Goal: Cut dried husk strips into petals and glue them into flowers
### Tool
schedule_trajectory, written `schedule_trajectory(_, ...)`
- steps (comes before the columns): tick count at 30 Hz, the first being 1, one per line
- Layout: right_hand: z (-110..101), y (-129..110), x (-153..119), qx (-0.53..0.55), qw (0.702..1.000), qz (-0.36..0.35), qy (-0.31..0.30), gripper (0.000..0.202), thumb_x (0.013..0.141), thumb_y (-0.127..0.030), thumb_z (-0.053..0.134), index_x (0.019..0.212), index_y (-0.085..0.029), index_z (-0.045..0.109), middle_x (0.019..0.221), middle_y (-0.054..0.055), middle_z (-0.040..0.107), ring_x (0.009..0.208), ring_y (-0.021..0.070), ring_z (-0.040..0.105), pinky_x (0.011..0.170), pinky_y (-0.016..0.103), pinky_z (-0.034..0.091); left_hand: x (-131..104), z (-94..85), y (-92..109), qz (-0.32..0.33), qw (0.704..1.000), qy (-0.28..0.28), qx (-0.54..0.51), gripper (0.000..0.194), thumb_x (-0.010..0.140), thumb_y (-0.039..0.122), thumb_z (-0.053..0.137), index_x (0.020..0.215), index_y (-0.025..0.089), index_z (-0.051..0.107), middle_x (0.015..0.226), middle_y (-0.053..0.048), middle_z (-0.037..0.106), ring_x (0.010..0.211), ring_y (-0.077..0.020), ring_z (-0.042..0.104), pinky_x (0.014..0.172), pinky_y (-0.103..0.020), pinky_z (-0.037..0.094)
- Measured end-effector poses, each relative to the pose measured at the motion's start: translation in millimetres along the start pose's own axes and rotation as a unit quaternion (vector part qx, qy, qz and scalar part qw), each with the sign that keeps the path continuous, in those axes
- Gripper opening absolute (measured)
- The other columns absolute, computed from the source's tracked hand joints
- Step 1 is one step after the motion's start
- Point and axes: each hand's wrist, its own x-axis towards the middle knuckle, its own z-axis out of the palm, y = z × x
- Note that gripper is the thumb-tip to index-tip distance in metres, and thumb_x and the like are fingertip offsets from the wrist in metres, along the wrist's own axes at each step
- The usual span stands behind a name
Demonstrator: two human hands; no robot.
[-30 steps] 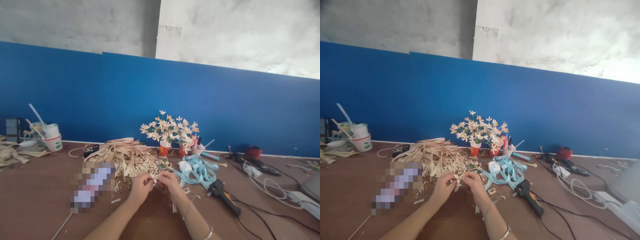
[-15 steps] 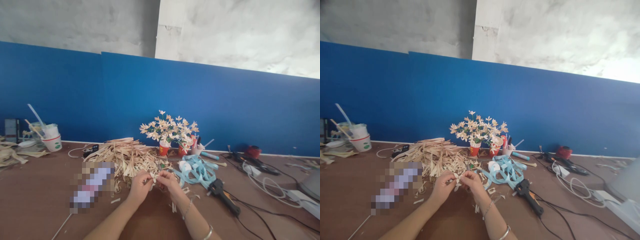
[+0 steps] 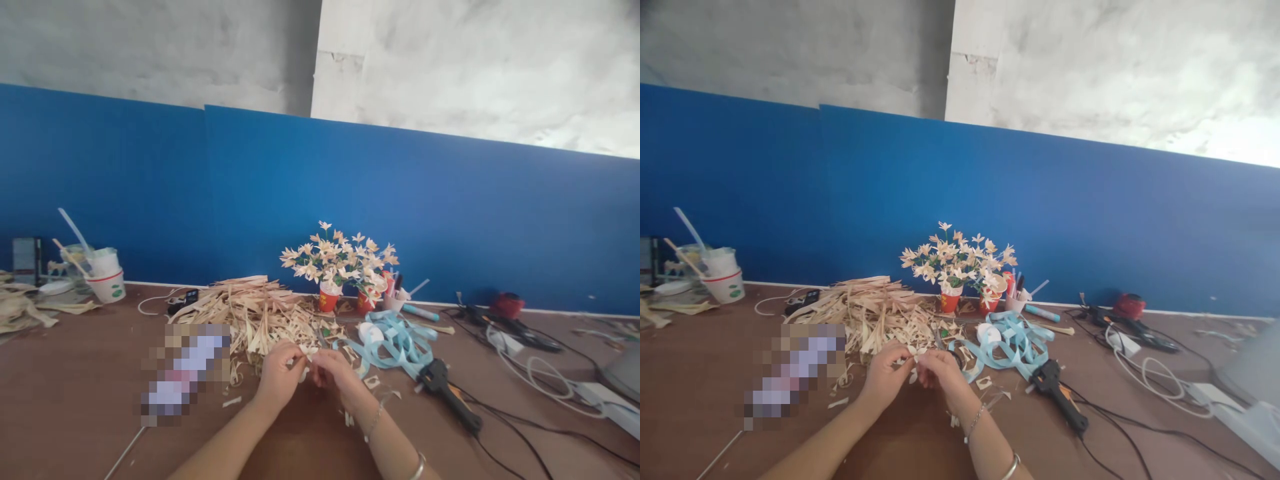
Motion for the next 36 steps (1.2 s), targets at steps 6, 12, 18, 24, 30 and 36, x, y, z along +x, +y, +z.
schedule_trajectory(6,3.5,-0.6,1.0,-0.034,0.999,0.028,0.021,0.025,0.061,-0.033,0.067,0.05,-0.015,0.052,0.044,-0.003,0.052,0.041,0.0062,0.04,0.044,0.02,0.024,-0.9,0.8,-1.3,0.008,1.0,0.005,0.023,0.023,0.073,0.015,0.05,0.051,0.019,0.056,0.055,-0.001,0.053,0.063,-0.0153,0.051,0.061,-0.025,0.038)
schedule_trajectory(12,3.4,-0.7,4.0,-0.064,0.997,0.007,0.04,0.026,0.056,-0.034,0.069,0.049,-0.016,0.05,0.041,-0.005,0.049,0.04,0.0065,0.039,0.044,0.02,0.026,-0.5,0.9,-1.7,-0.011,1.0,0.002,-0.002,0.021,0.071,0.015,0.051,0.05,0.019,0.054,0.055,0.001,0.051,0.062,-0.0145,0.051,0.059,-0.024,0.038)
schedule_trajectory(18,1.3,1.3,4.1,-0.071,0.997,-0.002,0.032,0.027,0.058,-0.035,0.068,0.05,-0.016,0.051,0.042,-0.004,0.049,0.04,0.0066,0.039,0.044,0.021,0.027,-0.2,1.0,-0.3,-0.022,0.999,-0.004,-0.028,0.022,0.07,0.015,0.052,0.048,0.018,0.052,0.054,0.001,0.05,0.061,-0.0141,0.05,0.06,-0.024,0.038)
schedule_trajectory(24,-1.4,-1.5,4.3,-0.066,0.997,0.013,0.045,0.025,0.059,-0.035,0.064,0.051,-0.016,0.05,0.042,-0.004,0.051,0.038,0.006,0.038,0.042,0.02,0.02,1.1,2.9,-3.8,-0.063,0.998,0.004,-0.023,0.017,0.069,0.018,0.052,0.052,0.018,0.056,0.057,0.0,0.053,0.06,-0.0143,0.05,0.057,-0.024,0.038)
schedule_trajectory(30,-8.0,-2.7,6.0,-0.03,0.996,-0.007,0.078,0.022,0.059,-0.033,0.063,0.053,-0.016,0.051,0.043,-0.004,0.05,0.04,0.0066,0.038,0.042,0.02,0.022,1.6,4.1,-6.5,-0.128,0.989,-0.005,-0.077,0.015,0.068,0.027,0.057,0.068,0.016,0.066,0.064,-0.002,0.061,0.058,-0.0143,0.051,0.058,-0.024,0.039)
schedule_trajectory(36,-10.7,-1.6,5.7,-0.023,0.996,-0.033,0.082,0.024,0.061,-0.036,0.064,0.054,-0.017,0.05,0.044,-0.004,0.049,0.041,0.0064,0.036,0.044,0.021,0.023,3.8,5.8,-6.2,-0.198,0.968,-0.039,-0.147,0.019,0.065,0.032,0.059,0.064,0.015,0.066,0.056,0.0,0.06,0.053,-0.0135,0.048,0.054,-0.023,0.037)
